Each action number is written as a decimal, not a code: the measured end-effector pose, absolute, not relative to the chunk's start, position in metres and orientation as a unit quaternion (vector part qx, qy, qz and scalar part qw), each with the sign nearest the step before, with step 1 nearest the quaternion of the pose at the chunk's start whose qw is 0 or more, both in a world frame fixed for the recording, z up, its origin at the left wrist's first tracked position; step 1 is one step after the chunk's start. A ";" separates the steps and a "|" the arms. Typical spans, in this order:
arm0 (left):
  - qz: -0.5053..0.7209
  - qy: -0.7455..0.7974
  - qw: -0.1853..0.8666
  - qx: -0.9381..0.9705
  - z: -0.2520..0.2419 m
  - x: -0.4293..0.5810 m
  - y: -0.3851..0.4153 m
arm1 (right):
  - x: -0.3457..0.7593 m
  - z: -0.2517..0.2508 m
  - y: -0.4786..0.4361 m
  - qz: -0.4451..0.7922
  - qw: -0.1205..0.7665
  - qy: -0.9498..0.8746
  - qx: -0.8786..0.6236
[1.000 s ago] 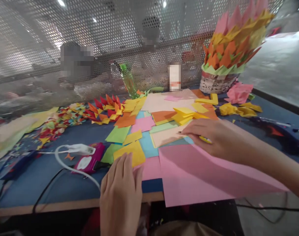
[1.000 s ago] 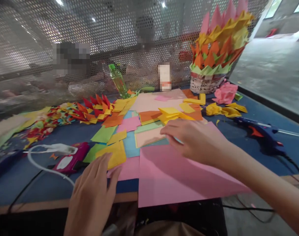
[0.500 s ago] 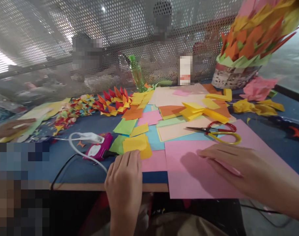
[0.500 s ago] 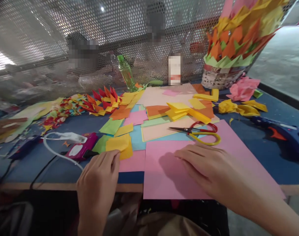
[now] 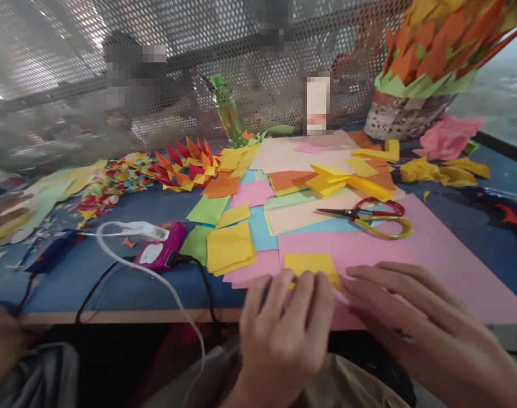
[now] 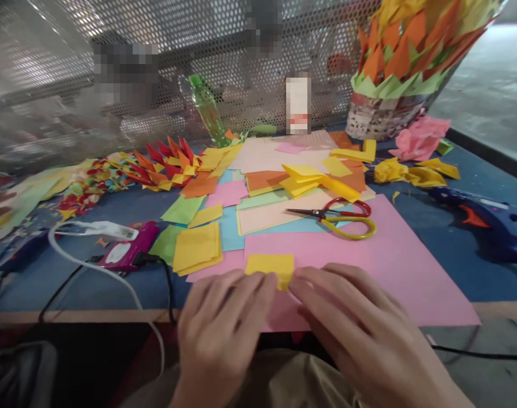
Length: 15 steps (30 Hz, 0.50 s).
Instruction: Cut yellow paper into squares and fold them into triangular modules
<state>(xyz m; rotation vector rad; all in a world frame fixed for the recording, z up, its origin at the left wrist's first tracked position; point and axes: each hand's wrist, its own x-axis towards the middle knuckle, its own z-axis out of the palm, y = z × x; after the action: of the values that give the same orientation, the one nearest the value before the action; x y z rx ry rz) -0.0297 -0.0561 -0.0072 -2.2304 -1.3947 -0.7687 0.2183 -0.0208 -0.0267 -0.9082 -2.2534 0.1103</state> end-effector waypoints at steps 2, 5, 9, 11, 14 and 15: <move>-0.264 -0.472 0.149 -0.828 -0.010 -0.014 -0.055 | 0.218 -0.035 -0.024 0.073 0.333 -0.872 -0.351; -0.280 -0.486 0.012 -0.828 -0.015 -0.011 -0.051 | 0.223 -0.039 -0.026 0.110 0.340 -0.858 -0.368; -0.298 -0.512 -0.067 -0.803 -0.016 -0.022 -0.043 | 0.222 -0.029 -0.025 0.149 0.346 -0.829 -0.413; -0.301 -0.521 -0.073 -0.795 -0.017 -0.023 -0.038 | 0.218 -0.022 -0.023 0.162 0.327 -0.819 -0.443; -0.299 -0.538 -0.097 -0.782 -0.017 -0.018 -0.030 | 0.211 -0.014 -0.018 0.144 0.299 -0.819 -0.468; -0.298 -0.546 -0.102 -0.777 -0.017 -0.016 -0.028 | 0.210 -0.012 -0.015 0.134 0.298 -0.818 -0.473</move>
<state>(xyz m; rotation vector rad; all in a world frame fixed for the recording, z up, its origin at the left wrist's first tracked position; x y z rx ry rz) -0.0161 -0.0280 -0.0170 -2.6111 -1.8351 -1.0020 0.2102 -0.0153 -0.0124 -1.2571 -2.1748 0.3555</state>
